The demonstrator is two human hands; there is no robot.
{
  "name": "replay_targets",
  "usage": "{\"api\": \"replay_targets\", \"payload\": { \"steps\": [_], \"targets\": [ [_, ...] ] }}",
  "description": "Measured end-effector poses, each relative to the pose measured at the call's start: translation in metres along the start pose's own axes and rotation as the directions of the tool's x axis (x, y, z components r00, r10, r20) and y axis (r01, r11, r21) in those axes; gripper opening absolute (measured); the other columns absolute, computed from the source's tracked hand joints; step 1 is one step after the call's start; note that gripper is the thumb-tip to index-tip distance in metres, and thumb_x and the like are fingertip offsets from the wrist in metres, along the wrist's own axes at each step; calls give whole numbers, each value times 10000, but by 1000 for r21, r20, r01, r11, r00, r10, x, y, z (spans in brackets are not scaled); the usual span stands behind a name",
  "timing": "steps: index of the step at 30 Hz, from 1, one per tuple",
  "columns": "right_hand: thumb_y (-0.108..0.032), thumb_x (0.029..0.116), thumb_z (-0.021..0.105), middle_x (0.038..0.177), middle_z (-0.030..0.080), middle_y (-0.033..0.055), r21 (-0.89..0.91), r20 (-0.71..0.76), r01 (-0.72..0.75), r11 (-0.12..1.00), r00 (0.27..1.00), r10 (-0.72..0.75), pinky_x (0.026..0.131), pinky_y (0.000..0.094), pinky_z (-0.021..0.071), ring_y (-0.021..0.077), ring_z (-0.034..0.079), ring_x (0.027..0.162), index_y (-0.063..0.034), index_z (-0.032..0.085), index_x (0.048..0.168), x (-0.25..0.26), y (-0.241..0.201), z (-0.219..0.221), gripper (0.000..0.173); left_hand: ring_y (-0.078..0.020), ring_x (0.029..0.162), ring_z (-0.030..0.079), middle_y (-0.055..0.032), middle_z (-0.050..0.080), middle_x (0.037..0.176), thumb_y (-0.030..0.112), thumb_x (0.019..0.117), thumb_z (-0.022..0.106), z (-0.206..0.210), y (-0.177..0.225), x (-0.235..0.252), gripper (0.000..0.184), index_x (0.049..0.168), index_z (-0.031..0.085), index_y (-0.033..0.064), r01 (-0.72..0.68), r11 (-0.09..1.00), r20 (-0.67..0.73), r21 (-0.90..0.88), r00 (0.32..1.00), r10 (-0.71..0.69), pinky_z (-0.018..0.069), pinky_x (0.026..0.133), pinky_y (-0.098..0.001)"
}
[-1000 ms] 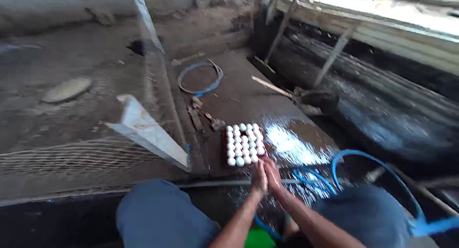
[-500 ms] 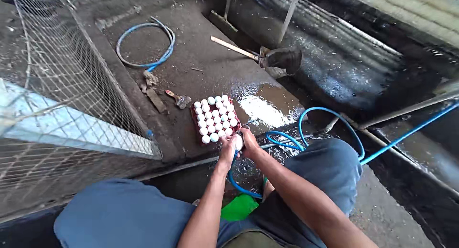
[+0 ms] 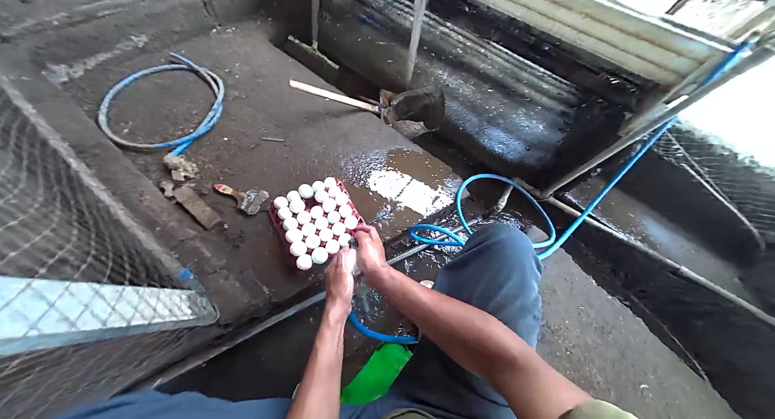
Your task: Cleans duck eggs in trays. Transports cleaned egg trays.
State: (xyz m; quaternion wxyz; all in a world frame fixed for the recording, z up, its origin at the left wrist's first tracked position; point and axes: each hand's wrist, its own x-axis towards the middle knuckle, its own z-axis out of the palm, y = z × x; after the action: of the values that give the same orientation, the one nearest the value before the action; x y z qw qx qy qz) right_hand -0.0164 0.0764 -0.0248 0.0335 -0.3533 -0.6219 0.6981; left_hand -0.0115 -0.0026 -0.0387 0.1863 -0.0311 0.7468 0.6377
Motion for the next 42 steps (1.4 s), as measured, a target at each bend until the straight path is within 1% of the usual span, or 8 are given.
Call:
{"api": "replay_targets", "payload": {
  "steps": [10, 15, 21, 24, 27, 36, 39, 42],
  "targets": [
    [-192, 1075, 401, 1249, 638, 241, -65, 18, 52, 997, 999, -50, 995, 529, 480, 328, 615, 1167, 16, 561, 1345, -16, -4, 5, 377, -189, 1081, 604, -190, 632, 1191, 240, 1127, 253, 0, -2, 4, 479, 1284, 574, -80, 21, 994, -15, -110, 1000, -23, 490, 975, -388],
    [-233, 1058, 492, 1191, 623, 211, 72, 65, -234, 970, 971, 230, 912, 524, 495, 314, 607, 1074, -23, 581, 1282, 20, -6, -2, 320, -63, 604, 527, -12, 579, 804, 315, 1109, 281, -7, 1, 6, 418, 1078, 612, 61, 83, 991, 61, -101, 995, -77, 439, 499, -235],
    [-232, 1103, 353, 1193, 645, 218, -14, 61, 1, 1000, 998, 0, 968, 510, 481, 300, 614, 1119, 14, 607, 1264, -8, -4, 5, 388, -155, 1108, 595, -141, 598, 1259, 245, 1113, 273, -6, -4, 12, 436, 1381, 487, -23, -6, 974, 53, -228, 998, 19, 507, 964, -355],
    [-232, 1086, 418, 1226, 631, 231, 26, 25, -68, 997, 997, 67, 969, 518, 486, 313, 608, 1131, 7, 546, 1336, 2, -2, 3, 369, -113, 812, 589, -73, 598, 960, 253, 1087, 281, 2, -6, 6, 390, 1164, 576, 9, -33, 995, -31, -93, 999, 30, 517, 686, -305],
    [-232, 1089, 408, 1270, 630, 219, -23, 94, -21, 999, 995, 24, 1019, 516, 472, 303, 603, 1190, 7, 555, 1347, -15, -10, 8, 380, -241, 1179, 574, -246, 587, 1295, 201, 1118, 272, 3, 2, 4, 457, 1344, 521, -109, -55, 990, -94, -130, 995, 42, 446, 1051, -409],
    [-184, 1059, 407, 1192, 652, 207, 1, 60, 83, 997, 995, -82, 971, 468, 499, 264, 625, 1110, 37, 586, 1296, -20, 2, 10, 370, -199, 1097, 590, -216, 620, 1180, 146, 1102, 267, -1, -1, 3, 426, 1241, 571, -119, -93, 990, -83, -105, 993, 85, 467, 1005, -358],
    [-223, 1089, 395, 1147, 627, 186, 190, 100, -155, 969, 985, 138, 884, 445, 532, 253, 628, 1013, -1, 530, 1312, 10, -3, 4, 342, -120, 899, 582, -106, 601, 1062, 242, 1084, 250, -2, 1, 4, 443, 1249, 566, -22, -47, 994, 11, -103, 999, 49, 507, 761, -306],
    [-341, 1107, 330, 1054, 623, 157, 203, 93, -260, 944, 965, 246, 794, 448, 534, 249, 626, 922, -40, 568, 1246, 7, -8, 2, 407, -178, 1120, 569, -172, 560, 1245, 227, 1077, 403, -1, 1, 5, 389, 1355, 449, -41, -53, 985, 39, -166, 997, 60, 491, 967, -353]
  ]
}}
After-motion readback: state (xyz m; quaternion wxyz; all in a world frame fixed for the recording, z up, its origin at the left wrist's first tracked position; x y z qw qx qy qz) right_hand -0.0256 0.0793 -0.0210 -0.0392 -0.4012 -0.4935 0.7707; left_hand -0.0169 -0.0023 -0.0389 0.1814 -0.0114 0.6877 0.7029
